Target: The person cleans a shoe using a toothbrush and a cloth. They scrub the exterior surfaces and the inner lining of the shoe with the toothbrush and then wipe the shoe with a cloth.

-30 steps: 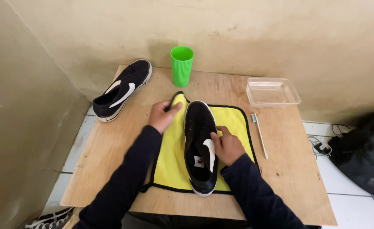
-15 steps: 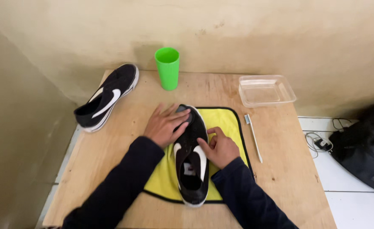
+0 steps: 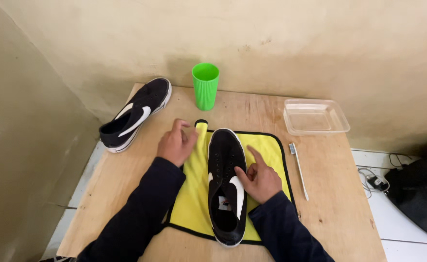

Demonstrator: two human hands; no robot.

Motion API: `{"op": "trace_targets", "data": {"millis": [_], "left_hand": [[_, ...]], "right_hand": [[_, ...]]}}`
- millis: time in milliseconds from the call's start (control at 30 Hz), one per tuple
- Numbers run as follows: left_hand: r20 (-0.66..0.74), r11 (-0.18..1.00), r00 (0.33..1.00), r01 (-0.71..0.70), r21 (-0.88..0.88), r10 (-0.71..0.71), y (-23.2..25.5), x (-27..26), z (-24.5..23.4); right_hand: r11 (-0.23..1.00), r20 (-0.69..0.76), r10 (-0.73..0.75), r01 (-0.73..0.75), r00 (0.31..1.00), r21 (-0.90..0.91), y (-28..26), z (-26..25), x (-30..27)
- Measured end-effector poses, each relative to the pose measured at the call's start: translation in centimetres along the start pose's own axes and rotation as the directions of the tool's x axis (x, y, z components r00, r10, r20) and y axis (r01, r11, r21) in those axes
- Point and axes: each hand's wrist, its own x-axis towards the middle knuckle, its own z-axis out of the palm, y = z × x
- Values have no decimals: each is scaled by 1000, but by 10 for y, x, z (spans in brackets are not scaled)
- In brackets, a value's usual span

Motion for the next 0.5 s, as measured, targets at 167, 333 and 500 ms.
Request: {"op": "trace_targets", "data": {"millis": [167,333,500], "left_hand": [[210,973,976,5,229,-54,2,3,-1],[-172,871,945,-173,460,279,4,-7,21],[188,863,893,-311,-398,408,61,-41,12]], "right_hand": [[1000,-24,-21,21,999,8,28,15,17],[999,-73,-28,29,997,19,33,21,18],[999,-169,-34,36,985,4,25,20,15]]}}
